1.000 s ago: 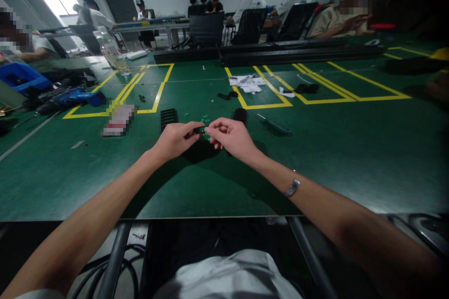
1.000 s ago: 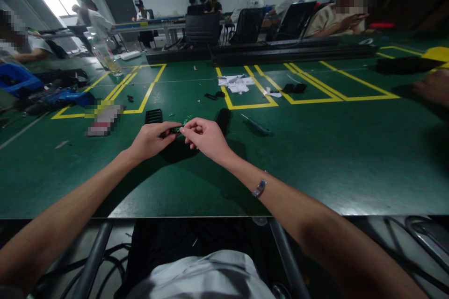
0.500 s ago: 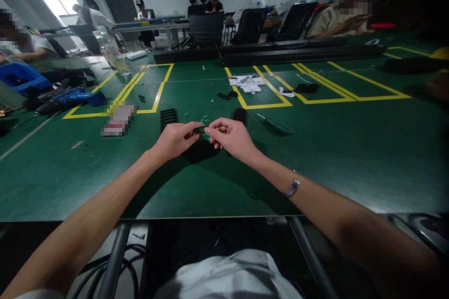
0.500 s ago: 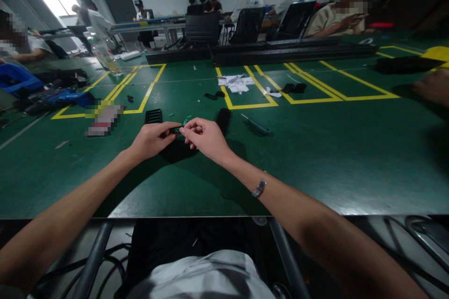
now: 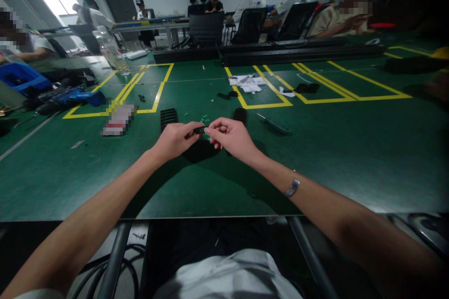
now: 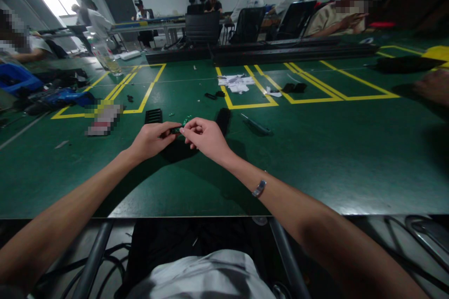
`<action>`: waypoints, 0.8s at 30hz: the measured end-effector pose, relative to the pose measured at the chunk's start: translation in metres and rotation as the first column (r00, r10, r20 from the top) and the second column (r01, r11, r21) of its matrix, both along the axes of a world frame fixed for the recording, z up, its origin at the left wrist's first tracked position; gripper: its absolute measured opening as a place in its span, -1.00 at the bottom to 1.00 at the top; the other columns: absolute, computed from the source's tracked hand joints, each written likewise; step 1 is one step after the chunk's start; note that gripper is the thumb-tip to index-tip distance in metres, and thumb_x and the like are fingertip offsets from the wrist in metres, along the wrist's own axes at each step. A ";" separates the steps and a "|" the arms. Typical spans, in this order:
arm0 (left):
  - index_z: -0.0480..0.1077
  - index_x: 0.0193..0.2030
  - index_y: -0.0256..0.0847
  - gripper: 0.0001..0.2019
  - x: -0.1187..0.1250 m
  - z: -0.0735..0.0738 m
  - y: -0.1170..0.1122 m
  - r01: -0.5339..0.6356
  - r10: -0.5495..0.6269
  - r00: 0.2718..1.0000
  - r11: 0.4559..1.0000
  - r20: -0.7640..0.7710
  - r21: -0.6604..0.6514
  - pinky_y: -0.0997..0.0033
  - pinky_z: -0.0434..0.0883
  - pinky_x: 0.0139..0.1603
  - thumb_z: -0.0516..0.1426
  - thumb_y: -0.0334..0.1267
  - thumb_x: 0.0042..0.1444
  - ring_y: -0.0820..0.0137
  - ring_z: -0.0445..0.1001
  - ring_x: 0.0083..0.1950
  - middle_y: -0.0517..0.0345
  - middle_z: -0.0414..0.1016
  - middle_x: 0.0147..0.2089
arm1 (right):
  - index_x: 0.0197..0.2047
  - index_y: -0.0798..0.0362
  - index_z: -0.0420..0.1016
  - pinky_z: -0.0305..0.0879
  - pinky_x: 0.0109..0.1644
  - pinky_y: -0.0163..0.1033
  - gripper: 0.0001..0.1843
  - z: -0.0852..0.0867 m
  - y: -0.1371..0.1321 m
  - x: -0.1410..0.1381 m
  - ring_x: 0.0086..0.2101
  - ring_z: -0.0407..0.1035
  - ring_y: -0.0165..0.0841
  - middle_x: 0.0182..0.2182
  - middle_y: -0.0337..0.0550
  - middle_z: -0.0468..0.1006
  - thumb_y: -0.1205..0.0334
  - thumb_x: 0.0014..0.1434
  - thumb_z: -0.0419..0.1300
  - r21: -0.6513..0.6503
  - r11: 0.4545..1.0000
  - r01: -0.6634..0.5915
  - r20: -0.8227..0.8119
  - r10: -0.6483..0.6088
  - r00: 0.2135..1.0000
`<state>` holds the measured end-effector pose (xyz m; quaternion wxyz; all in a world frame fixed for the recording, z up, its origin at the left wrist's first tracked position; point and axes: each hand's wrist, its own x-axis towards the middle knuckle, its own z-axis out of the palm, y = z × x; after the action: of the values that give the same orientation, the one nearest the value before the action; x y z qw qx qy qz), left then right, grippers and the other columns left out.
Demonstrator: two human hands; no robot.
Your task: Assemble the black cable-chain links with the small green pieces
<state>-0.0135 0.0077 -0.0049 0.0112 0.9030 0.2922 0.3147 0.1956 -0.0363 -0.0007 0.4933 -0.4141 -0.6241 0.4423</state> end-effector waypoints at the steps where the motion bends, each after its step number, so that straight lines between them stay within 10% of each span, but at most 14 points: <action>1: 0.46 0.07 -0.24 -0.72 0.000 0.000 0.000 0.001 -0.001 1.000 1.000 0.000 0.002 0.53 0.25 -0.38 0.15 -0.25 0.25 0.50 0.37 -0.46 0.22 0.42 -0.47 | -0.29 0.13 0.48 0.31 -0.57 -0.43 -0.70 0.000 0.000 0.000 -0.59 0.37 -0.48 -0.54 -0.21 0.52 0.04 0.18 0.32 0.000 1.000 0.000 0.001 0.000 1.000; 24: 0.46 0.06 -0.24 -0.72 0.001 -0.001 -0.001 -0.013 0.012 1.000 1.000 0.007 0.015 0.54 0.25 -0.39 0.15 -0.23 0.25 0.50 0.38 -0.47 0.22 0.43 -0.47 | -0.27 0.12 0.47 0.30 -0.57 -0.43 -0.70 -0.003 0.001 0.001 -0.59 0.36 -0.48 -0.53 -0.22 0.51 0.04 0.19 0.32 0.011 1.000 -0.018 -0.011 0.018 1.000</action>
<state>-0.0129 0.0071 -0.0064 0.0036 0.9002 0.2955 0.3199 0.1962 -0.0349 -0.0032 0.4950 -0.4032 -0.6274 0.4458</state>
